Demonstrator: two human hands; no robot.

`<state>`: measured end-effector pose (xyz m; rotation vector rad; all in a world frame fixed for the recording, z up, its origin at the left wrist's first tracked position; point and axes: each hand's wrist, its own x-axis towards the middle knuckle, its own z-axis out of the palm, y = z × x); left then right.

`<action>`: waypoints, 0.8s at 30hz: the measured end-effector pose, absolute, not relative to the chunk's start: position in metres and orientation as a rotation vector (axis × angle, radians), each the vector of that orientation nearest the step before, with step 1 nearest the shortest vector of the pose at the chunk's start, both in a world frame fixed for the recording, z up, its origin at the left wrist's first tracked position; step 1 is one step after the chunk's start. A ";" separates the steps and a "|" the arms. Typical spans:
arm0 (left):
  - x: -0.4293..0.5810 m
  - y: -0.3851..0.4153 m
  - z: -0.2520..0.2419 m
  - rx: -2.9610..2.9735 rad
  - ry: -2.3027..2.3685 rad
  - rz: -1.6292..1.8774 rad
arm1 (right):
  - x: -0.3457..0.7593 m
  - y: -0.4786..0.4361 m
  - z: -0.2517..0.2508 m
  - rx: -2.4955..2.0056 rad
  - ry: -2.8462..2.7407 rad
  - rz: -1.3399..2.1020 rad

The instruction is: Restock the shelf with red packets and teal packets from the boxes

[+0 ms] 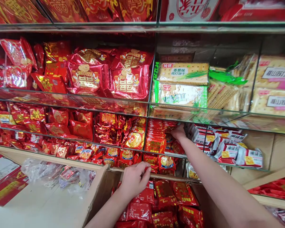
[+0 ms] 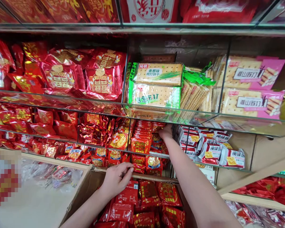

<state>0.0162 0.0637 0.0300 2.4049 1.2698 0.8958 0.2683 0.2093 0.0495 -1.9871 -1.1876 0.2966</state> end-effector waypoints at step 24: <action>-0.008 0.023 -0.006 2.609 1.154 0.264 | 0.198 -0.021 -0.021 -1.741 -2.369 0.086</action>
